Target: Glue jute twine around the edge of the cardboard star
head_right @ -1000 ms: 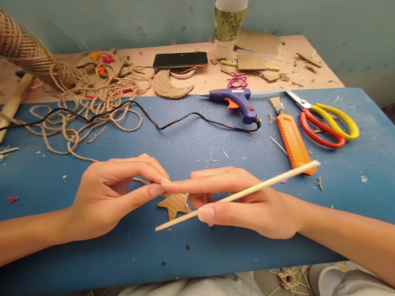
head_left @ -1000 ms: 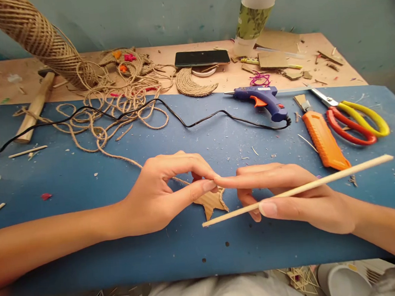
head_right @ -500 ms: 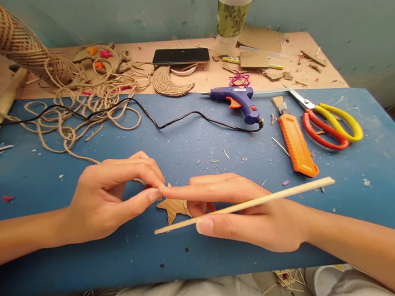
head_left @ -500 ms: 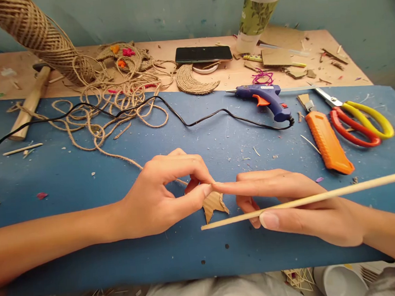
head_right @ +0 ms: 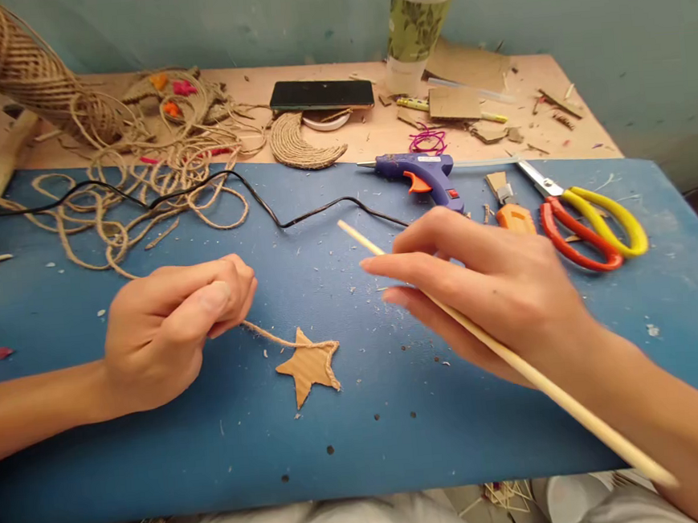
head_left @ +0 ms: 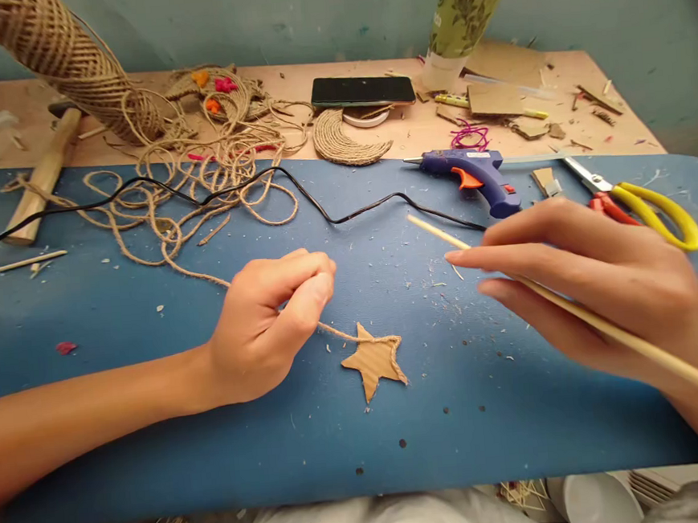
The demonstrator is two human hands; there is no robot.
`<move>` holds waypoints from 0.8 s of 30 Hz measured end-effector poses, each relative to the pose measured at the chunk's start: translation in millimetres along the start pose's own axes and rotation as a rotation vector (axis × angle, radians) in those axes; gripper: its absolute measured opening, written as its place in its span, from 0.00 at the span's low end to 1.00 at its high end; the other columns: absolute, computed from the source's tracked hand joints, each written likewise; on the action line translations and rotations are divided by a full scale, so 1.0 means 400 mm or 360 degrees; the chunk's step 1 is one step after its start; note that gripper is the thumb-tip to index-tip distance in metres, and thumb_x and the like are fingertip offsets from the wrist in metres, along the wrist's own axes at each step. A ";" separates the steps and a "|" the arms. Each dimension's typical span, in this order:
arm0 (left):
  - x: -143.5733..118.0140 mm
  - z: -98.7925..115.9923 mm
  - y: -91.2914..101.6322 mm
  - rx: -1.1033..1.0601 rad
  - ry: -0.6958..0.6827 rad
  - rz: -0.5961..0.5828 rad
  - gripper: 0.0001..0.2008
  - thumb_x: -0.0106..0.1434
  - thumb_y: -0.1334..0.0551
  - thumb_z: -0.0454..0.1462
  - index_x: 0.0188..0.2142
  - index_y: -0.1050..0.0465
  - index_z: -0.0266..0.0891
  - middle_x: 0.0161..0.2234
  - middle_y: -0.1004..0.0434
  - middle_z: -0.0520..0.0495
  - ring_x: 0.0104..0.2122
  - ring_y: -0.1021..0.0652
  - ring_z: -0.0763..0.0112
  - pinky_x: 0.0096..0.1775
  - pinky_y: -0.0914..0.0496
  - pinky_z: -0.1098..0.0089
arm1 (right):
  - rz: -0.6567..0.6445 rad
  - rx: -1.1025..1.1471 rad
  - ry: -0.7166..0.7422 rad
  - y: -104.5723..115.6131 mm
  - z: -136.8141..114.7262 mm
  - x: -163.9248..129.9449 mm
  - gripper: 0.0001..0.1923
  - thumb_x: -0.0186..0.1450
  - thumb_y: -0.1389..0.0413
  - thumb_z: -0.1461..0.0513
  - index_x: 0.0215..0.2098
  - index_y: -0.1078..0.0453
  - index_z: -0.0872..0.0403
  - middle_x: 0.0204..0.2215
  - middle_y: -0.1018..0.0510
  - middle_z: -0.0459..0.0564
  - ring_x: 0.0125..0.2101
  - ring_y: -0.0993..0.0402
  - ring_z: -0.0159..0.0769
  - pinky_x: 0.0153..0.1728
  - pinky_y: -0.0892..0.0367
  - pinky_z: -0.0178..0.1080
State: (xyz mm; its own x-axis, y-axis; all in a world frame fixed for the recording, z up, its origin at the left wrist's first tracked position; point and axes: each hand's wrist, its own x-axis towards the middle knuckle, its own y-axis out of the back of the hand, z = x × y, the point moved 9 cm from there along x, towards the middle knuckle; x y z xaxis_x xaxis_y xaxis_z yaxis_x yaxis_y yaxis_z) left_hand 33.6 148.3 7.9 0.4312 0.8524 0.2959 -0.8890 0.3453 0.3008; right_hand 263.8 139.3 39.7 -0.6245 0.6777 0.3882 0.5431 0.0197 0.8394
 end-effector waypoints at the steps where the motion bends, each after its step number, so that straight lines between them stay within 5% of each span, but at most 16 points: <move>1: 0.002 -0.002 0.009 0.0035 -0.0010 0.0057 0.21 0.78 0.45 0.36 0.26 0.46 0.41 0.22 0.45 0.54 0.23 0.41 0.73 0.28 0.43 0.65 | -0.0079 -0.0242 0.0036 -0.003 0.012 -0.001 0.21 0.77 0.42 0.62 0.65 0.23 0.38 0.52 0.19 0.50 0.40 0.23 0.40 0.34 0.38 0.42; 4: 0.010 -0.008 0.046 0.0230 -0.0028 0.0276 0.22 0.77 0.40 0.37 0.24 0.38 0.41 0.21 0.41 0.54 0.22 0.37 0.75 0.27 0.41 0.66 | -0.0320 -0.0596 0.0195 -0.021 0.033 -0.005 0.20 0.77 0.48 0.65 0.60 0.21 0.41 0.54 0.18 0.51 0.45 0.23 0.44 0.31 0.44 0.43; 7: 0.025 -0.009 0.087 0.0391 -0.0085 0.0490 0.18 0.76 0.35 0.39 0.27 0.24 0.42 0.21 0.34 0.55 0.23 0.33 0.77 0.27 0.37 0.66 | -0.0301 -0.0654 0.0258 -0.021 0.024 0.003 0.15 0.77 0.47 0.65 0.54 0.21 0.47 0.52 0.16 0.52 0.47 0.22 0.47 0.35 0.41 0.45; 10: 0.044 -0.020 0.120 0.0443 -0.0092 0.0597 0.08 0.74 0.29 0.42 0.45 0.20 0.40 0.38 0.21 0.57 0.32 0.25 0.80 0.36 0.28 0.68 | -0.0251 -0.0543 0.0263 -0.035 -0.002 0.008 0.07 0.76 0.42 0.60 0.50 0.24 0.51 0.47 0.16 0.52 0.45 0.21 0.46 0.39 0.38 0.46; 12: 0.053 -0.019 0.133 0.0528 -0.0145 0.0611 0.19 0.71 0.26 0.43 0.55 0.27 0.41 0.52 0.24 0.56 0.42 0.22 0.78 0.44 0.25 0.67 | -0.0251 -0.0514 0.0203 -0.055 -0.003 0.005 0.09 0.76 0.41 0.57 0.49 0.26 0.53 0.43 0.16 0.52 0.40 0.20 0.43 0.39 0.37 0.44; 14: 0.061 -0.006 0.112 0.0606 -0.0297 0.0398 0.17 0.71 0.27 0.42 0.53 0.28 0.43 0.53 0.25 0.53 0.46 0.22 0.73 0.47 0.25 0.64 | -0.0340 -0.0510 0.0071 -0.084 0.022 -0.002 0.14 0.77 0.43 0.55 0.55 0.28 0.54 0.39 0.17 0.51 0.36 0.21 0.41 0.37 0.37 0.42; 19: 0.015 0.004 -0.057 0.0881 -0.0614 -0.0823 0.20 0.69 0.29 0.50 0.50 0.28 0.40 0.49 0.21 0.42 0.45 0.22 0.59 0.48 0.32 0.57 | -0.0669 -0.0277 -0.0114 -0.122 0.096 -0.017 0.24 0.74 0.47 0.62 0.67 0.36 0.52 0.34 0.19 0.45 0.27 0.25 0.35 0.31 0.40 0.38; 21: -0.008 -0.002 -0.089 0.1022 -0.0632 -0.1043 0.23 0.67 0.28 0.51 0.50 0.29 0.38 0.49 0.21 0.39 0.45 0.22 0.56 0.48 0.35 0.57 | -0.0737 -0.0368 -0.0166 -0.098 0.130 -0.016 0.22 0.68 0.44 0.64 0.60 0.32 0.51 0.29 0.21 0.43 0.24 0.29 0.33 0.28 0.43 0.38; 24: -0.015 -0.010 -0.101 0.1088 -0.0622 -0.1081 0.17 0.68 0.30 0.47 0.45 0.30 0.38 0.47 0.23 0.40 0.44 0.24 0.57 0.47 0.37 0.58 | -0.0903 -0.0637 -0.0286 -0.050 0.193 -0.032 0.09 0.63 0.41 0.65 0.43 0.28 0.49 0.27 0.22 0.44 0.22 0.33 0.31 0.27 0.46 0.38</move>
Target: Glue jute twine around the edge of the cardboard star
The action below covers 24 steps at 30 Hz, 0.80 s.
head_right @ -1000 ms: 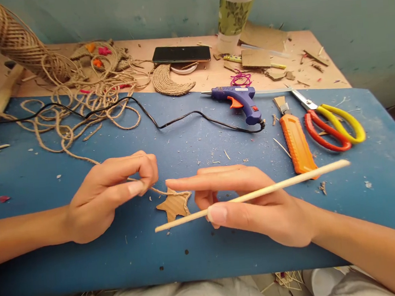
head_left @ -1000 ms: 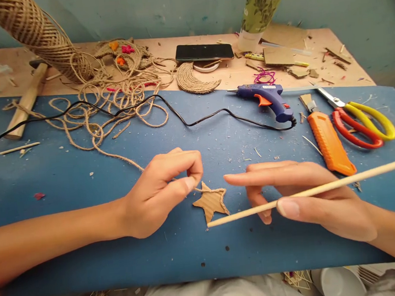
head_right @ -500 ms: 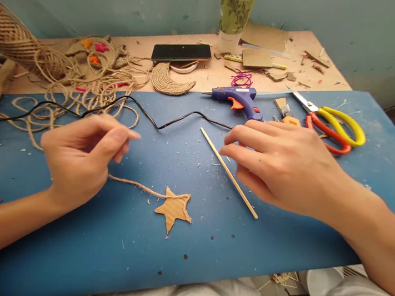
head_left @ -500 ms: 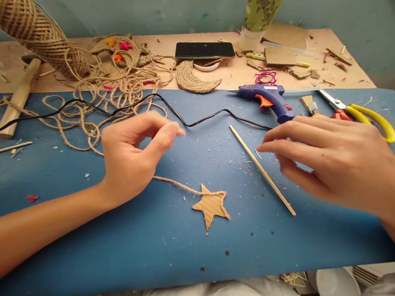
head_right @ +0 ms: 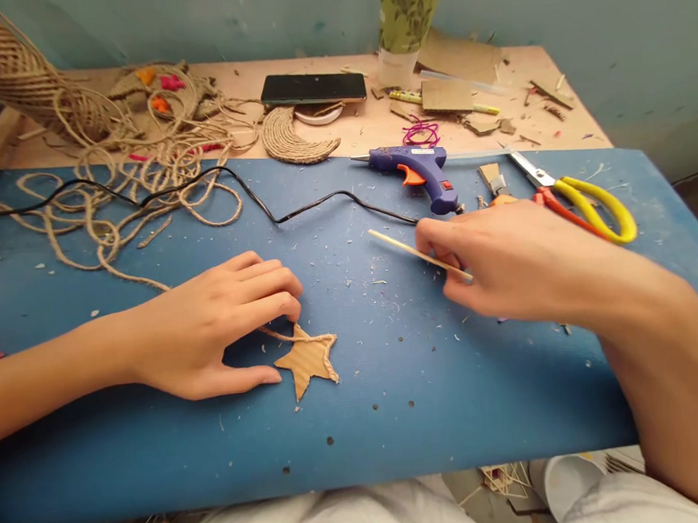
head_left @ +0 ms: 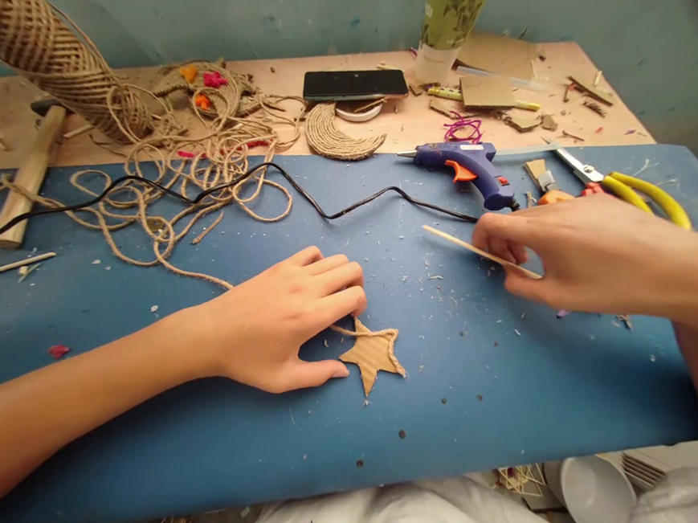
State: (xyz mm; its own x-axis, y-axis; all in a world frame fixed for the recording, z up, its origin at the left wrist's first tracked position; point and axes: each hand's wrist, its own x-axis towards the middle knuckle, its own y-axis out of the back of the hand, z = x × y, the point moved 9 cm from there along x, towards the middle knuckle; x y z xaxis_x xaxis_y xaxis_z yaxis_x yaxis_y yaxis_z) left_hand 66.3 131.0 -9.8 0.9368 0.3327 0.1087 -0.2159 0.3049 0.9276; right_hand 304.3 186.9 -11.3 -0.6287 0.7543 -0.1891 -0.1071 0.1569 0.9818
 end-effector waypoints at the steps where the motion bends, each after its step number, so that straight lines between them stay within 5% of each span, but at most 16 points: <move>1: 0.000 -0.002 -0.002 -0.0004 0.0002 0.0016 0.15 0.69 0.31 0.46 0.42 0.30 0.39 0.46 0.24 0.41 0.43 0.25 0.58 0.46 0.38 0.59 | -0.0054 -0.0057 -0.0069 0.002 0.029 -0.010 0.05 0.64 0.41 0.63 0.39 0.28 0.49 0.27 0.23 0.44 0.22 0.33 0.31 0.27 0.46 0.38; 7: 0.003 -0.011 -0.015 -0.0015 0.0082 0.0070 0.16 0.75 0.35 0.41 0.32 0.35 0.40 0.37 0.28 0.48 0.38 0.31 0.64 0.43 0.42 0.61 | -0.0203 -0.0134 -0.0453 0.009 0.115 -0.046 0.12 0.61 0.41 0.47 0.35 0.25 0.44 0.27 0.22 0.43 0.24 0.30 0.38 0.27 0.45 0.40; 13: -0.005 0.067 0.009 -0.0110 -0.0092 0.0195 0.22 0.77 0.37 0.48 0.29 0.37 0.40 0.30 0.30 0.50 0.34 0.33 0.65 0.40 0.42 0.60 | 0.0445 -0.0008 -0.0939 0.072 0.128 0.007 0.20 0.71 0.50 0.43 0.42 0.30 0.48 0.36 0.19 0.51 0.34 0.29 0.43 0.35 0.45 0.42; 16: -0.013 0.099 0.009 0.0042 -0.0273 0.0130 0.14 0.75 0.37 0.43 0.34 0.32 0.39 0.33 0.26 0.47 0.36 0.30 0.63 0.42 0.40 0.58 | 0.0364 0.0075 -0.1101 0.026 0.160 0.050 0.26 0.74 0.49 0.37 0.46 0.30 0.50 0.40 0.19 0.55 0.35 0.30 0.44 0.35 0.46 0.42; 19: -0.014 0.077 0.004 0.0078 -0.0276 0.0053 0.10 0.71 0.33 0.39 0.35 0.32 0.39 0.36 0.24 0.47 0.38 0.29 0.63 0.42 0.39 0.59 | 0.0311 0.0124 -0.1153 0.003 0.186 0.082 0.31 0.72 0.45 0.35 0.50 0.28 0.52 0.43 0.19 0.57 0.35 0.32 0.43 0.36 0.45 0.42; 24: -0.012 0.018 0.004 0.0035 -0.0133 0.0027 0.17 0.70 0.29 0.46 0.36 0.34 0.40 0.36 0.27 0.50 0.34 0.29 0.66 0.41 0.40 0.61 | 0.0293 0.0290 -0.1212 -0.002 0.229 0.103 0.21 0.75 0.41 0.45 0.47 0.26 0.54 0.40 0.19 0.54 0.32 0.35 0.34 0.37 0.42 0.42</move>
State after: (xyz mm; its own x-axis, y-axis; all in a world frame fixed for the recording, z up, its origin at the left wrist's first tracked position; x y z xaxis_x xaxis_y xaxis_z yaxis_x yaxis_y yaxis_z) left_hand 63.2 123.4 -6.2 0.9530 0.2616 0.1530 -0.2266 0.2799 0.9329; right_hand 349.1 276.1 -21.6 0.0812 0.9955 -0.0491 0.1161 0.0395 0.9925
